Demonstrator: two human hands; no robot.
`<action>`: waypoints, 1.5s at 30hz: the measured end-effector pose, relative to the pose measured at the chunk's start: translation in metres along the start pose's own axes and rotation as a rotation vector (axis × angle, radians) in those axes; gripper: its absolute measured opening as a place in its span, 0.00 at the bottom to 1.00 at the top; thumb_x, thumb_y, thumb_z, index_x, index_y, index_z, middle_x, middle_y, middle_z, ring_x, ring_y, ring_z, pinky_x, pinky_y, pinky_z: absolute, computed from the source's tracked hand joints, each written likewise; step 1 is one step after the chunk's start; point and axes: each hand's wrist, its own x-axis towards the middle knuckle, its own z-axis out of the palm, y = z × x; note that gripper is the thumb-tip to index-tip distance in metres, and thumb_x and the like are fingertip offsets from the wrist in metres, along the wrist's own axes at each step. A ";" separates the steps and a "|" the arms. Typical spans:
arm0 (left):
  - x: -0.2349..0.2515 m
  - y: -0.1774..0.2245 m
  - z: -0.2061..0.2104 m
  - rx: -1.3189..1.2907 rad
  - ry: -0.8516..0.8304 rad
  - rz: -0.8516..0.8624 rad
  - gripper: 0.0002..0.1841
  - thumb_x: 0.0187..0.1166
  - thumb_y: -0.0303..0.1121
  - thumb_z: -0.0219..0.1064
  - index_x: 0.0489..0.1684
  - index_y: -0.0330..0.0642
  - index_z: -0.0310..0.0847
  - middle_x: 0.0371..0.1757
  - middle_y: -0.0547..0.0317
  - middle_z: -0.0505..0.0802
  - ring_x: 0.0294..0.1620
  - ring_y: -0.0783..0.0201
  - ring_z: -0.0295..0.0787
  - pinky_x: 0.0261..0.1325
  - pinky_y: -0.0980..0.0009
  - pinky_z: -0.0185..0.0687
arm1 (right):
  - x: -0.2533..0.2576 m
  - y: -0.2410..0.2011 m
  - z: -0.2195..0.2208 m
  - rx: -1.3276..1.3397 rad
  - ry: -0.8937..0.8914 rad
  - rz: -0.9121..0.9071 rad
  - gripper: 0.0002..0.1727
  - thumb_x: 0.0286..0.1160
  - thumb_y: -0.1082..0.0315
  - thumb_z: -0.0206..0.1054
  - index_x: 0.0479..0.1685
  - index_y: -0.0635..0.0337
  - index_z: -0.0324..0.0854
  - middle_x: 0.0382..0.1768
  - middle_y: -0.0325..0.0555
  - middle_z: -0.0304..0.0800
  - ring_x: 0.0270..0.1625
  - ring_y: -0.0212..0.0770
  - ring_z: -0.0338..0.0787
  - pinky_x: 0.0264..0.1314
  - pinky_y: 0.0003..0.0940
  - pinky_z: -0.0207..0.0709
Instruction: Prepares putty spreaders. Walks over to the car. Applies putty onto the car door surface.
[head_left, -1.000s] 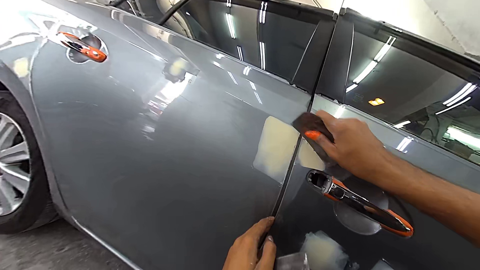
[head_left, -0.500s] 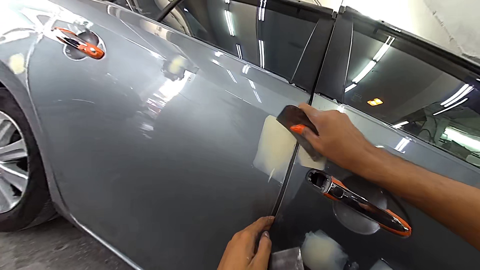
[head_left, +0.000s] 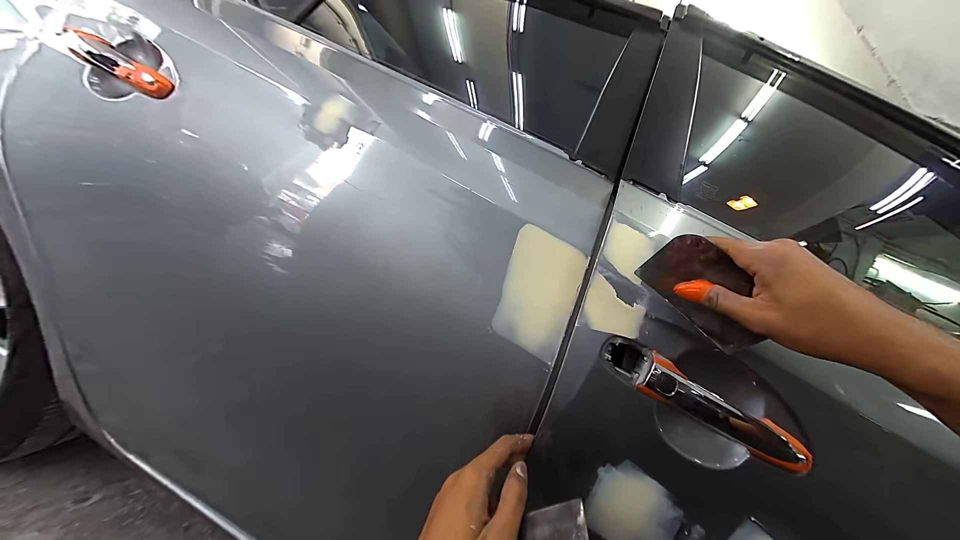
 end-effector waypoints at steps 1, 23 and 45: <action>-0.001 0.001 0.000 0.006 0.000 -0.001 0.21 0.84 0.32 0.50 0.67 0.37 0.83 0.60 0.49 0.93 0.61 0.62 0.91 0.65 0.59 0.84 | 0.002 -0.002 0.003 0.003 0.004 -0.005 0.22 0.78 0.51 0.64 0.68 0.45 0.83 0.33 0.30 0.90 0.32 0.28 0.88 0.33 0.36 0.82; -0.006 0.010 -0.001 0.064 -0.032 -0.016 0.25 0.79 0.30 0.50 0.74 0.34 0.79 0.68 0.44 0.90 0.69 0.53 0.88 0.71 0.52 0.80 | 0.007 -0.030 0.023 -0.104 0.059 -0.097 0.17 0.80 0.58 0.61 0.63 0.50 0.82 0.24 0.37 0.84 0.27 0.39 0.87 0.26 0.42 0.78; -0.002 0.013 0.002 0.057 0.016 -0.030 0.24 0.78 0.30 0.49 0.68 0.34 0.82 0.60 0.44 0.93 0.63 0.52 0.90 0.65 0.50 0.82 | 0.022 -0.022 0.029 0.003 0.144 -0.071 0.20 0.82 0.52 0.61 0.64 0.53 0.82 0.28 0.39 0.88 0.30 0.38 0.89 0.31 0.42 0.82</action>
